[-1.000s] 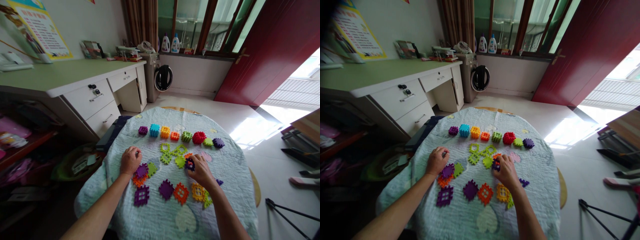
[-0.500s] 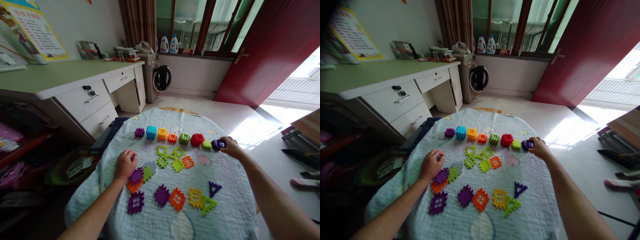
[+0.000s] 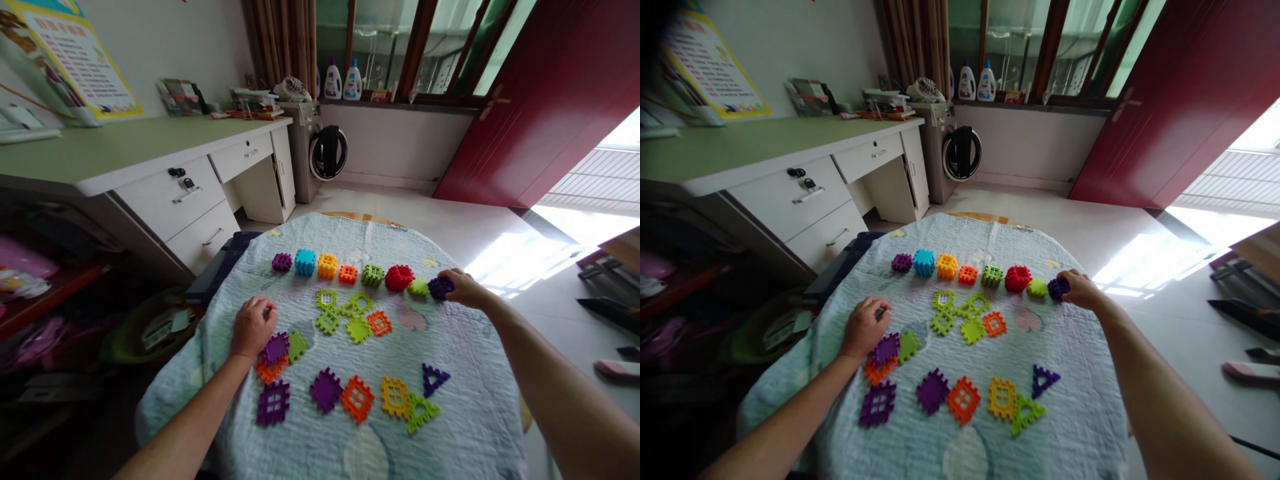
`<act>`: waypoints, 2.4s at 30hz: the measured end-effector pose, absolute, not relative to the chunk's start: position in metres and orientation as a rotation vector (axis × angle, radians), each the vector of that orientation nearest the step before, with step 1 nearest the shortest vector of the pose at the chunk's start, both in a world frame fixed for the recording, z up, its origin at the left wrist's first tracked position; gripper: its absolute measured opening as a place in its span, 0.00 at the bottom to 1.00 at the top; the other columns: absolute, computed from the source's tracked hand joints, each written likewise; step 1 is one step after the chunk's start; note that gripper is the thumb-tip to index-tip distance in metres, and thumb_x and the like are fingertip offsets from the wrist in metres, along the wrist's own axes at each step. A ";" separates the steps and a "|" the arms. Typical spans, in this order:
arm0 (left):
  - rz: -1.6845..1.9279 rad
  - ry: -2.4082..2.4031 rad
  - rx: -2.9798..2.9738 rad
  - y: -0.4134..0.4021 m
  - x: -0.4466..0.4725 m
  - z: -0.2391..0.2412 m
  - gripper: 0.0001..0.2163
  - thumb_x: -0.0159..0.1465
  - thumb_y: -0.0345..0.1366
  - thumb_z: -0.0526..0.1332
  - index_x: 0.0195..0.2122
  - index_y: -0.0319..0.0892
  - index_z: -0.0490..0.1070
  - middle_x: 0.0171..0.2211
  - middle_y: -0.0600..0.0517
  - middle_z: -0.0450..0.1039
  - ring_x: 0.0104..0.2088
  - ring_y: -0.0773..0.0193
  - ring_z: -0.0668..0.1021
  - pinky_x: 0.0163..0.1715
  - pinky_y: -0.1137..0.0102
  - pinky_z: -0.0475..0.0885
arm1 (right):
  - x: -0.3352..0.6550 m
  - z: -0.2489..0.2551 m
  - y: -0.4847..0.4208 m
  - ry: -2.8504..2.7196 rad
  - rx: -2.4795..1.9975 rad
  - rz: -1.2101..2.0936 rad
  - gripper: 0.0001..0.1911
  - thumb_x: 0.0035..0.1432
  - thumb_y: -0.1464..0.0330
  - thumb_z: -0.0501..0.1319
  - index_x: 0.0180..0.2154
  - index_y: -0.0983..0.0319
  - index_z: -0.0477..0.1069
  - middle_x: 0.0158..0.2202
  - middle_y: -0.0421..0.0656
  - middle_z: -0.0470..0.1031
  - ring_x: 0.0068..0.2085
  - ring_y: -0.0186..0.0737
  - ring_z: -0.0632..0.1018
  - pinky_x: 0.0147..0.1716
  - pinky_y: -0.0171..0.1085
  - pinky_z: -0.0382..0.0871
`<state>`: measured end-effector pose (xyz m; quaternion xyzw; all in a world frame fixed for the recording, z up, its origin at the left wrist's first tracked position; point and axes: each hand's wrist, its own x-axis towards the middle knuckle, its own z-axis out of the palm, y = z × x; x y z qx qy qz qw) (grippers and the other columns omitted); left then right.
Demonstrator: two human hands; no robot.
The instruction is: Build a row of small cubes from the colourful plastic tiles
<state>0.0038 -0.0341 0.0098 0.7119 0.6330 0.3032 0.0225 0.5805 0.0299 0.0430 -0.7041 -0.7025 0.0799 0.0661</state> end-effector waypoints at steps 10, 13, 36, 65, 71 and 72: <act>0.930 1.971 2.217 -0.034 0.003 0.008 0.05 0.58 0.32 0.55 0.30 0.44 0.70 0.35 0.47 0.74 0.39 0.55 0.75 0.46 0.62 0.69 | 0.584 0.037 0.036 -2.148 -2.112 0.216 0.31 0.37 0.70 0.65 0.49 0.61 0.75 0.48 0.49 0.74 0.45 0.51 0.75 0.49 0.45 0.67; 0.923 1.974 2.216 -0.035 0.003 0.009 0.05 0.58 0.32 0.55 0.30 0.44 0.70 0.35 0.47 0.74 0.39 0.55 0.75 0.46 0.62 0.69 | 0.583 0.036 0.036 -2.172 -2.112 0.209 0.30 0.37 0.70 0.65 0.49 0.61 0.75 0.48 0.50 0.74 0.46 0.51 0.74 0.49 0.45 0.67; 0.929 1.971 2.227 -0.034 0.003 0.007 0.06 0.57 0.33 0.54 0.29 0.43 0.70 0.35 0.47 0.74 0.39 0.54 0.75 0.46 0.61 0.69 | 0.473 0.036 -0.159 -1.725 -2.017 0.583 0.15 0.52 0.57 0.58 0.36 0.59 0.74 0.32 0.43 0.75 0.33 0.42 0.76 0.37 0.41 0.71; 0.936 1.964 2.236 -0.032 0.002 0.006 0.05 0.58 0.33 0.54 0.29 0.44 0.70 0.35 0.47 0.74 0.39 0.54 0.75 0.47 0.61 0.69 | 0.473 0.055 -0.093 -1.317 -2.087 0.124 0.17 0.48 0.52 0.60 0.32 0.57 0.71 0.23 0.40 0.72 0.26 0.42 0.72 0.31 0.40 0.64; 0.955 1.968 2.227 -0.032 0.002 0.006 0.05 0.58 0.33 0.54 0.28 0.44 0.69 0.35 0.47 0.74 0.39 0.55 0.75 0.47 0.61 0.69 | 0.502 0.049 -0.038 -1.071 -2.127 -0.039 0.20 0.48 0.51 0.59 0.33 0.60 0.73 0.30 0.48 0.77 0.33 0.48 0.75 0.36 0.43 0.66; 0.960 1.967 2.229 -0.032 0.003 0.006 0.05 0.58 0.33 0.54 0.28 0.44 0.69 0.34 0.47 0.74 0.39 0.55 0.75 0.47 0.62 0.69 | 0.504 0.047 -0.032 -1.062 -2.131 -0.059 0.20 0.48 0.51 0.59 0.33 0.60 0.73 0.31 0.49 0.77 0.35 0.49 0.75 0.37 0.43 0.67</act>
